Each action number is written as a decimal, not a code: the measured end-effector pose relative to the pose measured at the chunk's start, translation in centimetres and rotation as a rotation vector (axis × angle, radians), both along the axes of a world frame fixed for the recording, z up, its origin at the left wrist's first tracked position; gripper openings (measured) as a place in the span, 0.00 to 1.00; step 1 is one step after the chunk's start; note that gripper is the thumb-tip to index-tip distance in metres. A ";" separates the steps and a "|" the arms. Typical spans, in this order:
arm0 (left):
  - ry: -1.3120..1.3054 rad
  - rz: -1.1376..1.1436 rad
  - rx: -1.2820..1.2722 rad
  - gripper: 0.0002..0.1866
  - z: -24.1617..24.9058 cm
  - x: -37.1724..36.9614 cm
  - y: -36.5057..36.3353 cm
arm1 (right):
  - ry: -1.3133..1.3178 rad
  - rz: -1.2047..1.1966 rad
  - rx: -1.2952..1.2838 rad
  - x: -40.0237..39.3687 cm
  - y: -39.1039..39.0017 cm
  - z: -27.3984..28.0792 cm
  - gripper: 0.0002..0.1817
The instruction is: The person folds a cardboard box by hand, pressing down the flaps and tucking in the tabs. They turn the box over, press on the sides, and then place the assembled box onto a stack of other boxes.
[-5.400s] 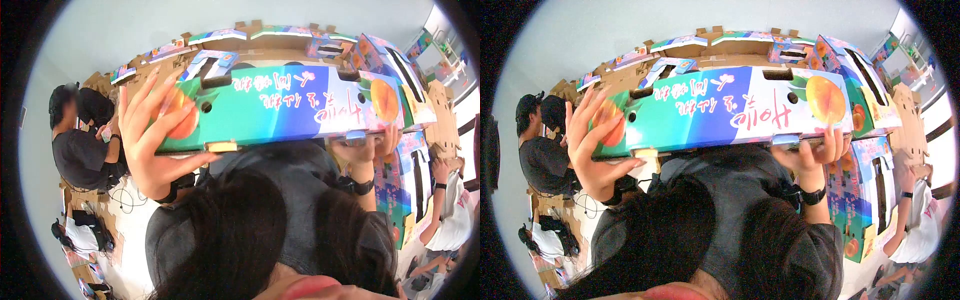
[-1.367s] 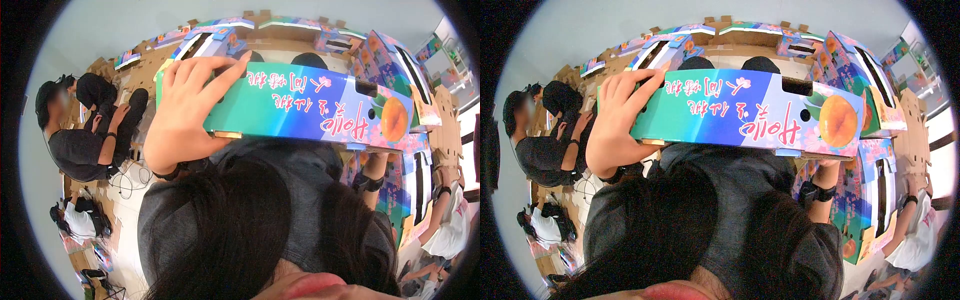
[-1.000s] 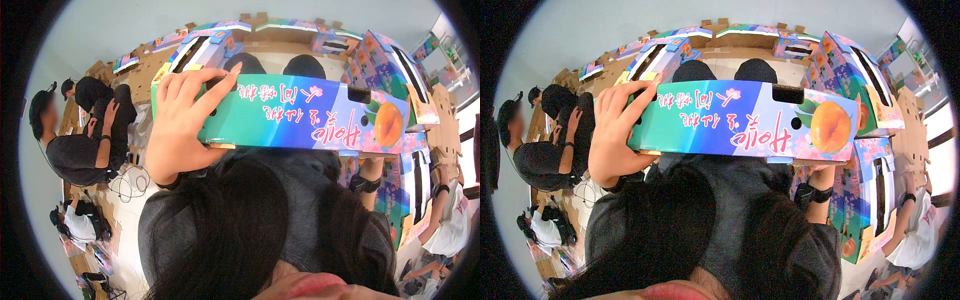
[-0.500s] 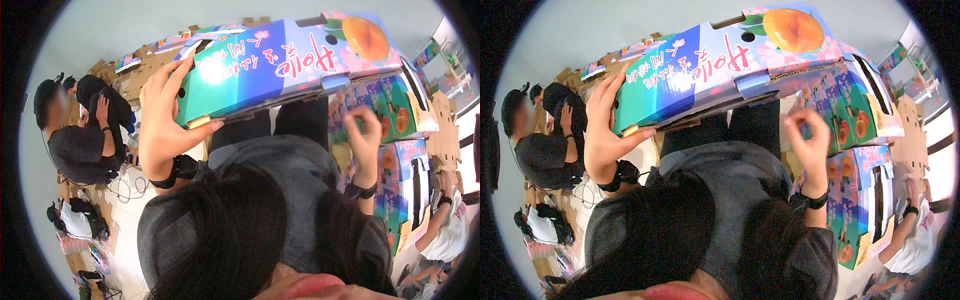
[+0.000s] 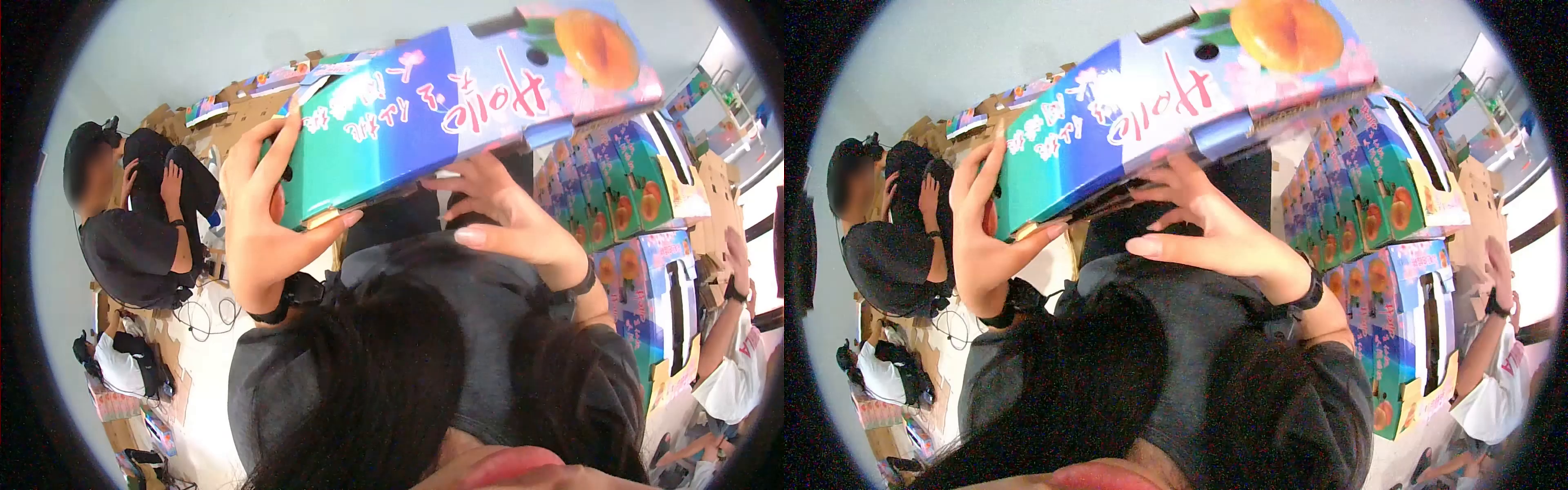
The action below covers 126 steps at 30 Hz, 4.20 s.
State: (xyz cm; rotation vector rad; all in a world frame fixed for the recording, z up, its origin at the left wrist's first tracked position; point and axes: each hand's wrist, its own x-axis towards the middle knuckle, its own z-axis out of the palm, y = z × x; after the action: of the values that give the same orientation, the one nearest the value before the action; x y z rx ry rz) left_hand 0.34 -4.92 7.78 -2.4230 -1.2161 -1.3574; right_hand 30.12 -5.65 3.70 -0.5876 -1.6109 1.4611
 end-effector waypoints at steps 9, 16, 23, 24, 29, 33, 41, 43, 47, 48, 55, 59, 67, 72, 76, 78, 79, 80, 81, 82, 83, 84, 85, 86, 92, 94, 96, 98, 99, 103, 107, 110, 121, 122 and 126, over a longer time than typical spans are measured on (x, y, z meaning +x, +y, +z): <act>-0.131 0.153 0.461 0.61 -4.2 6.7 3.1 | 0.513 -0.382 0.077 -4.7 0.3 5.5 0.42; -0.244 -0.050 0.251 0.66 -12.4 12.7 8.0 | 0.237 -0.608 0.330 -2.9 3.2 2.6 0.24; -0.156 -0.150 0.007 0.63 -13.5 12.5 8.2 | -0.229 -0.582 0.478 1.0 5.7 -1.3 0.23; -0.162 -0.144 0.004 0.62 -13.8 12.4 8.3 | -0.212 -0.501 0.417 2.0 7.4 -3.7 0.28; -0.148 -0.309 -0.279 0.44 -18.8 10.6 11.8 | -0.339 -0.815 1.085 1.2 9.1 0.3 0.58; -0.217 -0.031 -0.093 0.39 -15.8 8.4 9.9 | -0.728 -1.154 1.101 2.7 8.3 1.2 0.70; -0.346 0.320 0.041 0.33 -16.5 -1.2 13.3 | -1.392 -1.320 1.205 17.6 9.6 6.4 0.65; -0.367 0.396 0.041 0.30 -16.8 -2.7 13.5 | -1.574 -1.324 0.989 21.2 10.0 6.0 0.59; -0.393 0.443 0.023 0.26 -17.1 -4.1 13.6 | -1.901 -1.352 0.399 27.3 11.2 3.8 0.56; -0.389 0.456 0.004 0.25 -17.1 -4.1 13.6 | -1.934 -1.398 0.347 28.5 11.3 2.9 0.56; -0.320 0.381 -0.070 0.21 -16.4 -3.5 12.8 | -1.839 -1.590 -0.050 33.1 12.2 -0.9 0.56; -0.254 0.351 -0.080 0.19 -16.8 -3.6 12.9 | -1.833 -1.529 -0.149 35.5 13.1 -1.7 0.55; -0.215 0.334 -0.124 0.22 -18.1 -4.5 13.7 | -1.963 -1.512 -0.080 36.4 14.2 -3.1 0.55; -0.216 0.513 -0.089 0.33 -20.6 -5.0 16.8 | -1.486 -1.321 0.766 26.7 13.1 -3.6 0.35; -0.043 0.696 -0.397 0.45 -23.3 -5.8 20.1 | -1.012 -0.771 0.461 17.0 10.9 -8.1 0.23; 0.019 0.678 -0.502 0.48 -25.1 -6.3 22.5 | -0.983 -0.690 0.626 12.1 9.2 -10.0 0.27; 0.042 0.638 -0.533 0.48 -26.8 -7.3 24.2 | -1.015 -0.708 0.762 10.5 8.9 -11.5 0.29; 0.068 0.595 -0.565 0.49 -27.7 -7.8 25.4 | -1.052 -0.713 0.800 9.3 8.5 -12.4 0.31; 0.103 0.609 -0.568 0.49 -27.9 -7.9 26.1 | -1.091 -0.719 0.835 8.3 8.2 -13.3 0.33; 0.140 0.621 -0.570 0.49 -28.2 -8.0 26.8 | -1.170 -0.720 0.828 7.4 8.0 -14.1 0.32; 0.177 0.633 -0.574 0.48 -28.5 -8.1 27.4 | -1.210 -0.729 0.882 7.1 7.7 -14.5 0.31; 0.232 0.636 -0.618 0.49 -28.2 -8.3 28.0 | -1.175 -0.731 0.871 7.0 7.6 -14.6 0.30; 0.299 0.656 -0.599 0.50 -28.2 -8.5 28.8 | -1.140 -0.732 0.863 7.1 7.7 -14.6 0.29; 0.364 0.675 -0.577 0.52 -28.2 -8.7 29.6 | -1.142 -0.726 0.858 7.2 7.7 -14.5 0.29; 0.579 0.615 -0.382 0.44 -28.5 -11.2 35.0 | -1.193 -0.725 0.847 6.9 7.6 -14.1 0.27; 0.588 0.625 -0.678 0.49 -23.5 -9.0 32.0 | -1.190 -0.734 0.849 7.1 7.5 -14.3 0.27; 0.653 0.670 -0.638 0.54 -22.2 -8.0 30.6 | -1.190 -0.740 0.845 7.2 7.3 -14.3 0.27; 0.701 0.644 -0.584 0.54 -22.2 -8.8 30.1 | -1.197 -0.751 0.851 7.2 7.4 -14.5 0.27; 0.719 0.635 -0.560 0.54 -22.1 -9.0 29.7 | -1.201 -0.751 0.859 7.1 7.5 -14.6 0.27; 0.728 0.536 -0.583 0.58 -20.1 -8.6 27.7 | -1.188 -0.745 0.854 6.8 7.5 -14.5 0.27; 0.518 0.584 -0.698 0.58 -21.6 -9.3 29.2 | -1.176 -0.752 0.866 6.6 7.6 -14.5 0.27; 0.253 0.587 -0.607 0.56 -24.5 -9.7 29.9 | -1.169 -0.765 0.854 6.6 7.3 -14.5 0.26; -0.357 0.459 -0.673 0.49 -21.1 -8.9 29.1 | -1.100 -0.793 0.828 6.7 7.1 -14.8 0.25; -0.528 0.389 -0.734 0.47 -20.4 -9.4 29.0 | -1.100 -0.798 0.827 6.6 7.1 -14.7 0.25; -0.912 0.069 -0.675 0.39 -17.7 -8.8 26.8 | -1.086 -0.788 0.825 6.7 7.0 -14.5 0.25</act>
State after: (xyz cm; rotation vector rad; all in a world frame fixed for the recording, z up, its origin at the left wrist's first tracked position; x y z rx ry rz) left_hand -8.49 21.84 -9.91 -2.0252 -2.2186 -2.4771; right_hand 36.81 1.36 -10.84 -1.3959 -2.1406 -0.2510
